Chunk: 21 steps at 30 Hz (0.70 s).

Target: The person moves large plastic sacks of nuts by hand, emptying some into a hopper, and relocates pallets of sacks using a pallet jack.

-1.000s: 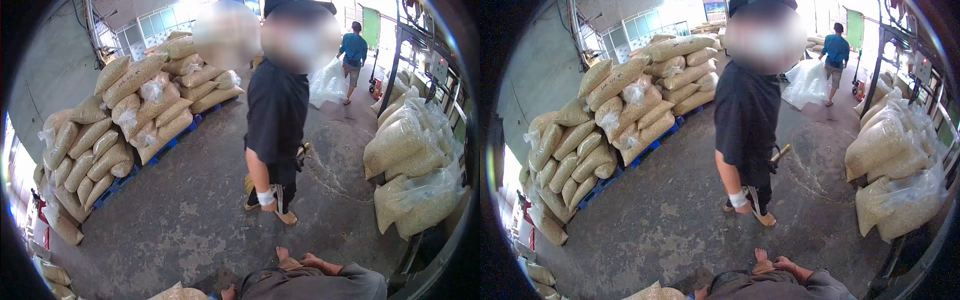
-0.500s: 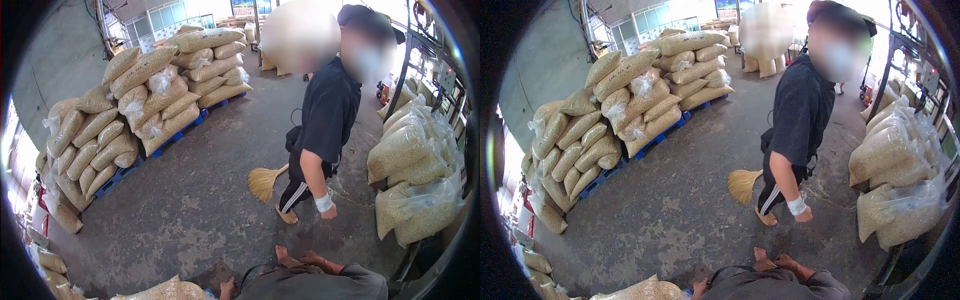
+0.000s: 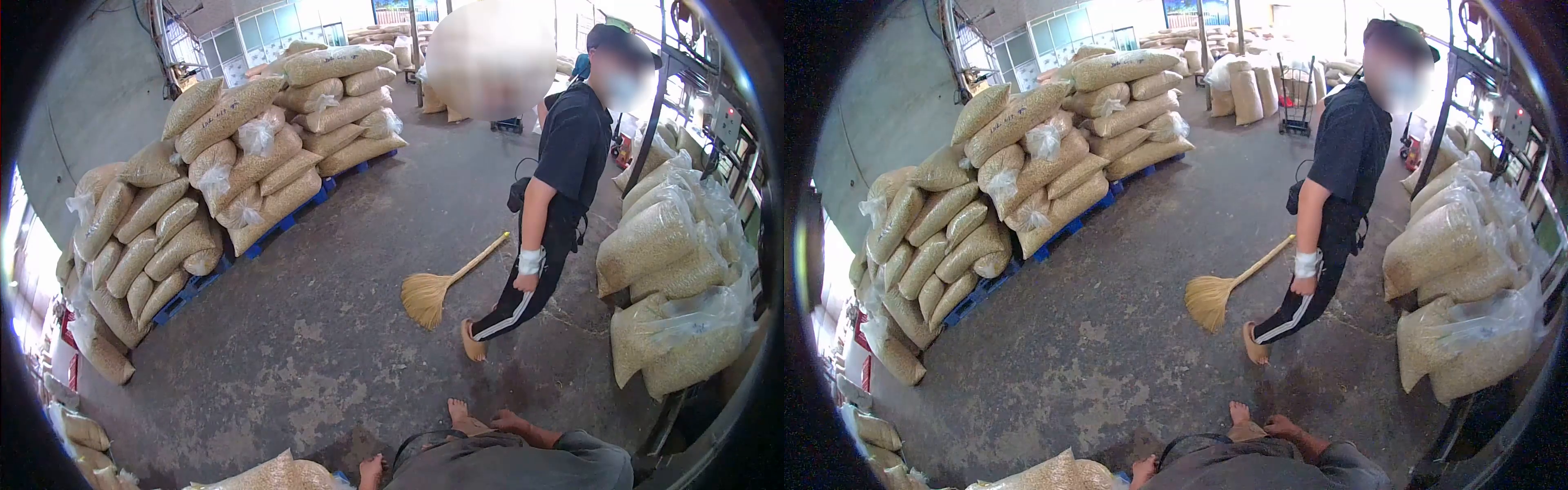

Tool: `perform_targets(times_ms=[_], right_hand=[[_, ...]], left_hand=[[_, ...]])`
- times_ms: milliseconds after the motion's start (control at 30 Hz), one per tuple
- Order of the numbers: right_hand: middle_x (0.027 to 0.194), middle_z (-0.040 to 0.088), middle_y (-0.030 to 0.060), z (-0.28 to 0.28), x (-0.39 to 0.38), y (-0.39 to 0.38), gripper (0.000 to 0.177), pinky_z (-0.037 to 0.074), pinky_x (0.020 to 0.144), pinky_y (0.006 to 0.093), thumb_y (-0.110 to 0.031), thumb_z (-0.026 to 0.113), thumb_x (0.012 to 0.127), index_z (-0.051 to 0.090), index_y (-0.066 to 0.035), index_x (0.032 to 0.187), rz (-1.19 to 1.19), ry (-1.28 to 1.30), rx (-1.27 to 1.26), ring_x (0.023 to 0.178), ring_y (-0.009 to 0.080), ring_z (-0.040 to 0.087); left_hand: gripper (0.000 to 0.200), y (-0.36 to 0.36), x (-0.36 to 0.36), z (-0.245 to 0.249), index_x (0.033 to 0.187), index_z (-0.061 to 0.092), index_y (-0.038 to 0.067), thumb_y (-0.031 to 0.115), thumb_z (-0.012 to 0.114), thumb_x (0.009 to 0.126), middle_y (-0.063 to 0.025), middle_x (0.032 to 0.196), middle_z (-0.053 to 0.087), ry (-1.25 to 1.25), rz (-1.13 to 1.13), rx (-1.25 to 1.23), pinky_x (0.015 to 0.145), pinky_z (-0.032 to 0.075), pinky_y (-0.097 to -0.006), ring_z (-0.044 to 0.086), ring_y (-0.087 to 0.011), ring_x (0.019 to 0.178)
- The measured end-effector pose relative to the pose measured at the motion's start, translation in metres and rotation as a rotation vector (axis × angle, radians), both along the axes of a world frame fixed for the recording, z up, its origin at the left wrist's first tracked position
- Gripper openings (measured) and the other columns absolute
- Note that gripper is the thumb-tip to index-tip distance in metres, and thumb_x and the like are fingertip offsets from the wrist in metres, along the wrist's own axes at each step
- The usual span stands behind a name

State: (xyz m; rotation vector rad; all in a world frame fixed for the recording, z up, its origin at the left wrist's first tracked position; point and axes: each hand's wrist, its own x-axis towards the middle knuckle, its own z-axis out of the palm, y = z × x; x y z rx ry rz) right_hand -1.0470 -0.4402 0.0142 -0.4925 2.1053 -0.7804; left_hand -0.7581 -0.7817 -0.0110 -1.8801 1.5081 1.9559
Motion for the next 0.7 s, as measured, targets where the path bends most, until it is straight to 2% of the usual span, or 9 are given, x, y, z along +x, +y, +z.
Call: perform_targets(times_ms=[33, 100, 167, 300, 367, 433, 467, 500, 700], right_hand=[[0.064, 0.06, 0.0139, 0.004, 0.001, -0.002, 0.03, 0.045, 0.056, 0.0369, -0.027, 0.063, 0.067, 0.066, 0.0, 0.079, 0.0, 0.0, 0.0, 0.059, 0.0179, 0.056], [0.071, 0.063, 0.0127, 0.011, 0.001, -0.005, 0.036, 0.046, 0.06, 0.0363, -0.029, 0.059, 0.071, 0.067, -0.002, 0.093, -0.058, -0.181, 0.14, 0.065, 0.0213, 0.059], [0.071, 0.062, 0.0115, 0.004, 0.003, -0.002, 0.035, 0.046, 0.059, 0.0354, -0.028, 0.06, 0.071, 0.067, -0.002, 0.093, -0.084, -0.163, 0.122, 0.065, 0.0204, 0.058], [0.073, 0.063, 0.0111, 0.0, 0.003, 0.0, 0.033, 0.045, 0.059, 0.0346, -0.025, 0.061, 0.071, 0.067, -0.001, 0.093, -0.081, -0.116, 0.116, 0.066, 0.0199, 0.058], [0.074, 0.063, 0.0112, -0.015, 0.0, 0.0, 0.033, 0.046, 0.06, 0.035, -0.025, 0.061, 0.072, 0.066, 0.0, 0.092, -0.041, -0.09, 0.146, 0.067, 0.0203, 0.058], [0.074, 0.064, 0.0113, -0.019, 0.002, 0.006, 0.033, 0.046, 0.06, 0.0355, -0.025, 0.06, 0.072, 0.066, 0.0, 0.091, -0.046, -0.062, 0.174, 0.068, 0.0207, 0.059], [0.076, 0.064, 0.0122, 0.0, 0.002, 0.001, 0.033, 0.046, 0.062, 0.0363, -0.025, 0.06, 0.072, 0.066, 0.0, 0.092, -0.063, -0.095, 0.148, 0.07, 0.021, 0.059], [0.077, 0.064, 0.013, 0.013, 0.005, 0.002, 0.033, 0.046, 0.063, 0.037, -0.025, 0.06, 0.072, 0.066, 0.001, 0.092, -0.077, -0.13, 0.122, 0.071, 0.0212, 0.06], [0.08, 0.065, 0.0153, 0.0, 0.01, 0.007, 0.034, 0.047, 0.067, 0.0398, -0.026, 0.06, 0.072, 0.066, 0.001, 0.09, -0.091, -0.082, 0.154, 0.074, 0.0258, 0.061]], left_hand=[[0.027, 0.001, 0.005, -0.003, 0.08, 0.062, -0.002, 0.023, 0.06, 0.085, -0.0094, 0.068, 0.064, 0.027, -0.127, -0.088, 0.053, 0.047, -0.0325, 0.06, -0.0188, 0.058], [0.033, 0.0, 0.009, -0.011, 0.074, 0.066, 0.001, 0.03, 0.058, 0.085, -0.0057, 0.071, 0.066, 0.055, -0.256, -0.177, 0.059, 0.046, -0.0313, 0.06, -0.0163, 0.062], [0.032, 0.003, -0.001, 0.012, 0.073, 0.064, 0.002, 0.03, 0.057, 0.086, -0.0058, 0.07, 0.066, -0.083, -0.118, -0.02, 0.063, 0.046, -0.0328, 0.06, -0.0177, 0.064], [0.03, 0.005, -0.006, 0.024, 0.076, 0.064, 0.003, 0.03, 0.057, 0.086, -0.0067, 0.07, 0.065, -0.124, -0.115, 0.008, 0.067, 0.046, -0.0346, 0.061, -0.02, 0.066], [0.03, 0.005, -0.007, 0.031, 0.078, 0.066, 0.003, 0.031, 0.057, 0.085, -0.0085, 0.069, 0.064, -0.115, -0.192, -0.065, 0.069, 0.046, -0.0348, 0.061, -0.0212, 0.067], [0.031, -0.015, 0.009, -0.041, 0.078, 0.066, 0.003, 0.032, 0.058, 0.085, -0.0091, 0.071, 0.065, -0.201, -0.53, -0.31, 0.069, 0.046, -0.0348, 0.061, -0.0213, 0.068], [0.031, -0.024, 0.015, -0.071, 0.078, 0.066, 0.002, 0.032, 0.058, 0.084, -0.0093, 0.072, 0.065, -0.254, -0.679, -0.45, 0.07, 0.046, -0.0348, 0.061, -0.0213, 0.068], [0.031, -0.022, 0.011, -0.067, 0.078, 0.066, 0.002, 0.032, 0.058, 0.084, -0.0094, 0.071, 0.065, -0.246, -0.682, -0.455, 0.069, 0.046, -0.0347, 0.061, -0.0213, 0.067], [0.03, -0.017, -0.01, -0.053, 0.079, 0.066, 0.002, 0.03, 0.058, 0.084, -0.0094, 0.071, 0.065, -0.128, -0.507, -0.244, 0.067, 0.046, -0.0345, 0.061, -0.0213, 0.066]])
